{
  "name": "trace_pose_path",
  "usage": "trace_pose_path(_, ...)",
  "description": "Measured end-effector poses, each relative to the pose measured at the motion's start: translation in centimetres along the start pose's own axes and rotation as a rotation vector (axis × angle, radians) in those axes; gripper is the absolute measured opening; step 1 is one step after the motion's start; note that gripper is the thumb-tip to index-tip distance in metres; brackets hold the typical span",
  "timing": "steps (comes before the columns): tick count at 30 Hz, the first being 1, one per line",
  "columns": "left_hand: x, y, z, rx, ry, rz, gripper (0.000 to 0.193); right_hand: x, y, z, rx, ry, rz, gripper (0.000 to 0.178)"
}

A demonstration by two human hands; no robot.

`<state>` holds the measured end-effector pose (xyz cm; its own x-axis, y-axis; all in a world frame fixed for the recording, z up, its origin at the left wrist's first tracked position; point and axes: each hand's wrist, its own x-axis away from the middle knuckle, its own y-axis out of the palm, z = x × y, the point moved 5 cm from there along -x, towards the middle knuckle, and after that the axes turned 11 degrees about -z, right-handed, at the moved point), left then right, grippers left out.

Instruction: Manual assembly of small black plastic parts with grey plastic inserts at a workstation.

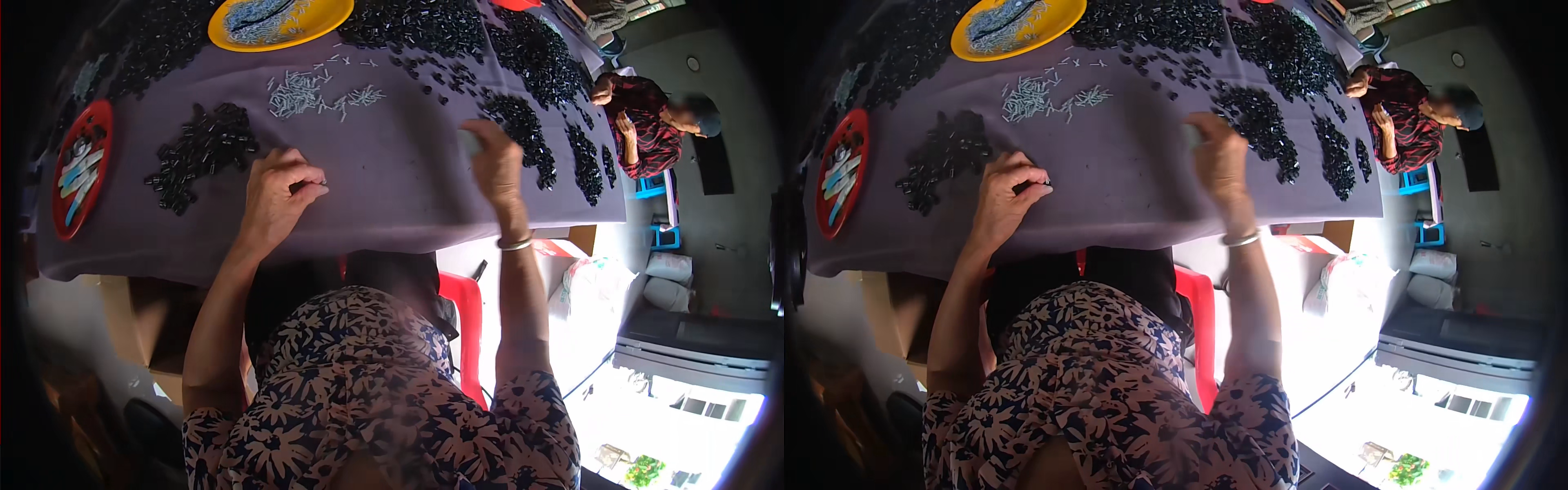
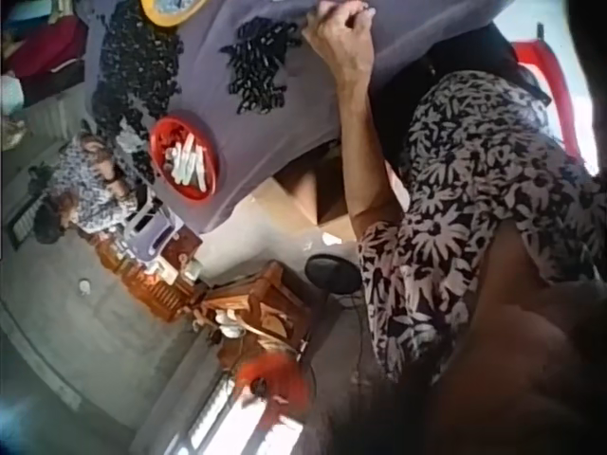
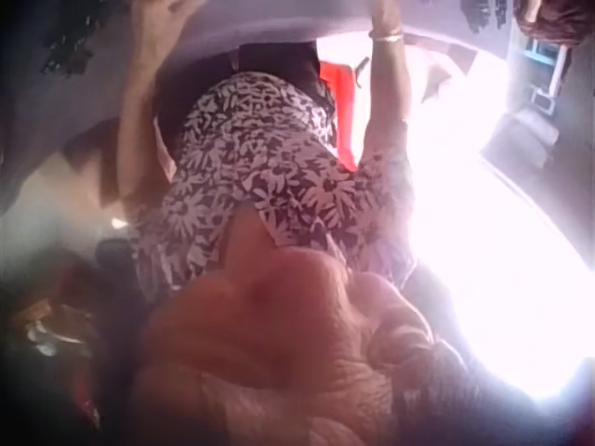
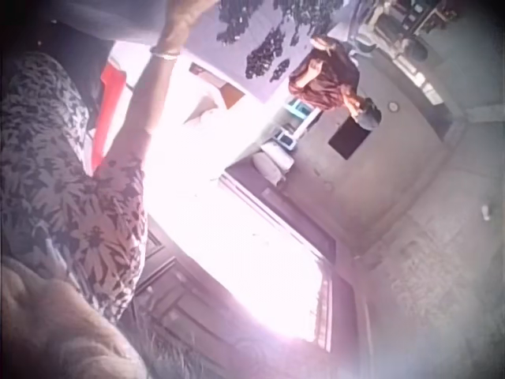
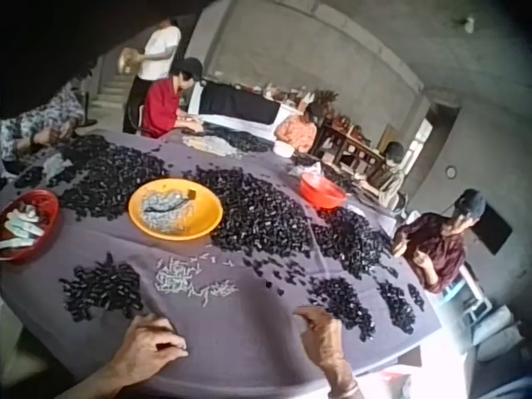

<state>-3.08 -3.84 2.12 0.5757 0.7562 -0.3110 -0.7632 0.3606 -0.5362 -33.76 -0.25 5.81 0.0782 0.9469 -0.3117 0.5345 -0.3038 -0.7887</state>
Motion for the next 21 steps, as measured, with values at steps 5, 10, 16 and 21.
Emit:
trace_pose_path(5,0.0,0.4,-0.6,-0.022,-0.048,-0.027,0.012,-1.2,-3.3,4.2,0.320,-0.095,-0.191,0.025)
trace_pose_path(10,0.2,0.5,-1.0,-0.050,-0.061,-0.043,0.013,-2.2,-2.2,3.7,0.496,-0.369,-0.293,0.028)
trace_pose_path(16,0.4,0.3,-0.9,-0.058,-0.034,-0.014,0.011,-3.4,-1.0,2.4,0.540,-0.437,-0.335,0.028)
trace_pose_path(21,0.5,0.1,-0.3,-0.149,0.020,-0.020,0.012,-2.8,1.8,-2.0,0.224,-0.280,-0.336,0.018)
